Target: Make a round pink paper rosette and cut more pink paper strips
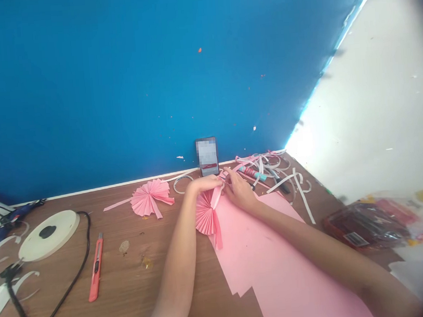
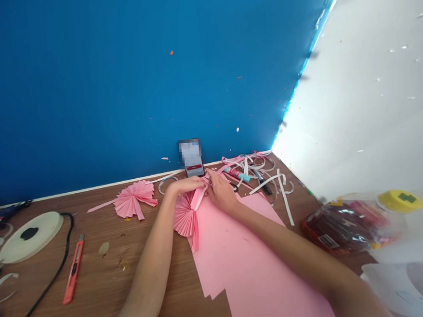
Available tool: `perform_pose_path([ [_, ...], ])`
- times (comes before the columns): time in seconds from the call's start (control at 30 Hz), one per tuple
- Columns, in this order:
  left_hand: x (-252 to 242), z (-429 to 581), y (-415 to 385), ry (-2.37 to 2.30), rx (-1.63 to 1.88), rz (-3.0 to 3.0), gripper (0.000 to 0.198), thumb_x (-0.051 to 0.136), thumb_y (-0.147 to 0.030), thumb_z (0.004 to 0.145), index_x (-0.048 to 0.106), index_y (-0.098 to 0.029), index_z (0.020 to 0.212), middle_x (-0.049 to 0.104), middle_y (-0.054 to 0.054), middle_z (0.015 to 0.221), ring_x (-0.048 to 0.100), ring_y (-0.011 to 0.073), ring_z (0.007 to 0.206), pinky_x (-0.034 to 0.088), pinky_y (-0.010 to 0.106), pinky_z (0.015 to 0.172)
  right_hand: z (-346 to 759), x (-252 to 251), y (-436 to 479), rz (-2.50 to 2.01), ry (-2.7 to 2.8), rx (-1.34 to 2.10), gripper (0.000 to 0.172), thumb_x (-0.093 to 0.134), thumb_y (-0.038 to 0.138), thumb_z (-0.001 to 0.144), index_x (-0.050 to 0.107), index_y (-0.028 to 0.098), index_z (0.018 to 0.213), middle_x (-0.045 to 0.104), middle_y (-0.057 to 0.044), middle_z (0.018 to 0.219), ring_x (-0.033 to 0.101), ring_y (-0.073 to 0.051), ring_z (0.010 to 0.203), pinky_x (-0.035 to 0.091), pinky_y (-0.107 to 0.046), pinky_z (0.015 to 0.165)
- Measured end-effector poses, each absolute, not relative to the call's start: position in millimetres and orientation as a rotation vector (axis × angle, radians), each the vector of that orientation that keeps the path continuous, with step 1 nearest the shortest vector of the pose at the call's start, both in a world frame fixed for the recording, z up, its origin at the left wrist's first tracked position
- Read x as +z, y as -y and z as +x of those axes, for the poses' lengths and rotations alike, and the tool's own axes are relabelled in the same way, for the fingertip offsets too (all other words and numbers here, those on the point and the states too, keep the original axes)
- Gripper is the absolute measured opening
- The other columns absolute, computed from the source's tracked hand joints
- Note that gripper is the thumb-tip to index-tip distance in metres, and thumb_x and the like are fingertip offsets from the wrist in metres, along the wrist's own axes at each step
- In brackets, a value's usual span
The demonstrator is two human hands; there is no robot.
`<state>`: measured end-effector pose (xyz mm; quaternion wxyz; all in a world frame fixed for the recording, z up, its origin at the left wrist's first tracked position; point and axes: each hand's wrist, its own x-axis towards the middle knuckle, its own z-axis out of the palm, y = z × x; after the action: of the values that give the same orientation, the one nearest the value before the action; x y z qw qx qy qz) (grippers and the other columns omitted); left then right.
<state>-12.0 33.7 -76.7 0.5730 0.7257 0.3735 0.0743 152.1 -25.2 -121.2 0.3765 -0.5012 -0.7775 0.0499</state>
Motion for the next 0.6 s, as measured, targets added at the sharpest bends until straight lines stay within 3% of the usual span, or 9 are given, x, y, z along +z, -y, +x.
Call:
perform_pose_path([
  [0.6, -75.0, -12.9, -35.5, -0.861, 0.137, 1.749, 0.025, 0.044, -0.026, 0.073, 0.064, -0.012, 0.078, 0.068, 0.005, 0.081, 0.061, 0.0157, 0.079, 0.045, 0.026, 0.084, 153.4, -125.8, 23.9, -1.295, 2.024, 0.072, 0.054, 0.039, 0.016, 0.087, 0.028, 0.016, 0.141, 0.065, -0.009, 0.1, 0.06, -0.024, 0.091, 0.047, -0.033, 0.072],
])
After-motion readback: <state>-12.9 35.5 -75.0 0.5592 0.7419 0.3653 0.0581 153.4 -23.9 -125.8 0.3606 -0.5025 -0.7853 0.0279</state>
